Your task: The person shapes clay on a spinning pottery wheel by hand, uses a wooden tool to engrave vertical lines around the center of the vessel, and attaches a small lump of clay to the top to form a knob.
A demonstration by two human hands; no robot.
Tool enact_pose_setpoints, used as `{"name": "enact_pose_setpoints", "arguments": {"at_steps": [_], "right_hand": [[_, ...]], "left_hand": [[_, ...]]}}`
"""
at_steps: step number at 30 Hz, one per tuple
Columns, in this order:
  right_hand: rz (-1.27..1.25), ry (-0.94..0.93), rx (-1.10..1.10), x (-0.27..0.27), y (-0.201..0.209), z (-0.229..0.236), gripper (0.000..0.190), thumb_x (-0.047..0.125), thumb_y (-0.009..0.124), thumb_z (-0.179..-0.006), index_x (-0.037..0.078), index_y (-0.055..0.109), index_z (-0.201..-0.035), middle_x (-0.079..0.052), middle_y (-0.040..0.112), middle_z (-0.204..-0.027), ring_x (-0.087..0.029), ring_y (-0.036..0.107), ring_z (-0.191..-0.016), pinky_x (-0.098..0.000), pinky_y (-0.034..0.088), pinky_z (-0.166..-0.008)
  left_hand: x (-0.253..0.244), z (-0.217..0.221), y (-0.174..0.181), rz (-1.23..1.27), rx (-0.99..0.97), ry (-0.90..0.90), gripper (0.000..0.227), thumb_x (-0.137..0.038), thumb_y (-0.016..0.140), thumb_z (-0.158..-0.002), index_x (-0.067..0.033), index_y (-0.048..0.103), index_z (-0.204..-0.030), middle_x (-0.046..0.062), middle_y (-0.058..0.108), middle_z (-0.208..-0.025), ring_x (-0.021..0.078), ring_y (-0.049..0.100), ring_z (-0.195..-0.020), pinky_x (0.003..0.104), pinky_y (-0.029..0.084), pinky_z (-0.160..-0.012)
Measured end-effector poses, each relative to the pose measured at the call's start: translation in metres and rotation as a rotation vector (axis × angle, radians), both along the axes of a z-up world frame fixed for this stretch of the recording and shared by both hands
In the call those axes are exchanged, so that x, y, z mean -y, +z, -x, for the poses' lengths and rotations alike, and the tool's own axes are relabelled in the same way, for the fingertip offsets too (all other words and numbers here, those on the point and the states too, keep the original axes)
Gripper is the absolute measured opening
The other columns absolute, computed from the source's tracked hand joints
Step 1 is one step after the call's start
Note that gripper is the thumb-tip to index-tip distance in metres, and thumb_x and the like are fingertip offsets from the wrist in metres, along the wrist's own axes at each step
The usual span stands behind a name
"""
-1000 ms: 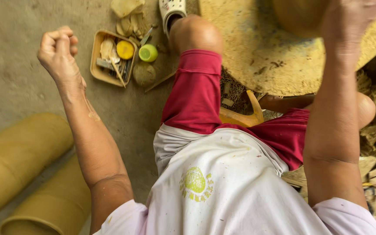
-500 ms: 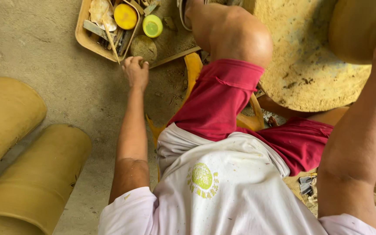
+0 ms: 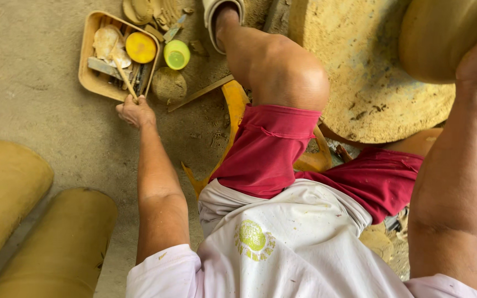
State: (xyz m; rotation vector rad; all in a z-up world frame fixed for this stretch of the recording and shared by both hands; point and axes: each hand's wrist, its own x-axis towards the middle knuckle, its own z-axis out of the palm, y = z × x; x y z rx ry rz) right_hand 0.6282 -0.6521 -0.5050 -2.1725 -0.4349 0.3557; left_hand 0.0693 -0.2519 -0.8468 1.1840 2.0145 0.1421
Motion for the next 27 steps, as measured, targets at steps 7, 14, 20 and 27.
{"name": "enact_pose_setpoints", "arguments": {"at_steps": [7,14,20,27], "right_hand": [[-0.001,0.009,-0.018,-0.005,-0.002,0.003,0.075,0.062,0.045,-0.11,0.001,0.038,-0.152,-0.024,0.051,-0.152,-0.035,0.053,-0.14,-0.0491,0.052,-0.114],[0.015,0.02,-0.024,-0.004,-0.001,0.002,0.074,0.062,0.046,-0.111,0.003,0.039,-0.153,-0.024,0.05,-0.153,-0.035,0.051,-0.141,-0.049,0.05,-0.116],[-0.001,0.026,0.036,-0.004,0.003,0.0,0.073,0.062,0.046,-0.112,0.004,0.04,-0.154,-0.023,0.049,-0.154,-0.035,0.05,-0.143,-0.0488,0.048,-0.118],[0.003,0.038,0.031,-0.005,-0.005,-0.001,0.071,0.063,0.046,-0.113,0.006,0.041,-0.156,-0.023,0.047,-0.155,-0.034,0.049,-0.145,-0.0486,0.046,-0.12]], "left_hand": [[-0.002,0.016,-0.027,-0.025,-0.023,-0.011,0.005,-0.014,0.072,-0.092,-0.0102,0.074,-0.09,0.001,0.058,-0.109,0.016,0.067,-0.093,0.033,0.057,-0.079],[0.028,0.028,-0.011,-0.103,-0.028,-0.061,0.01,-0.019,0.068,-0.098,-0.0103,0.072,-0.097,0.002,0.058,-0.104,0.0178,0.063,-0.091,0.036,0.053,-0.072],[0.051,0.004,0.005,-0.318,0.105,-0.13,0.015,-0.016,0.065,-0.098,-0.0137,0.078,-0.105,0.002,0.06,-0.103,0.0163,0.061,-0.091,0.035,0.053,-0.076],[0.018,0.011,0.0,-0.088,-0.086,-0.071,0.018,-0.017,0.055,-0.104,-0.0137,0.073,-0.105,0.003,0.053,-0.111,0.0144,0.062,-0.088,0.032,0.059,-0.071]]}}
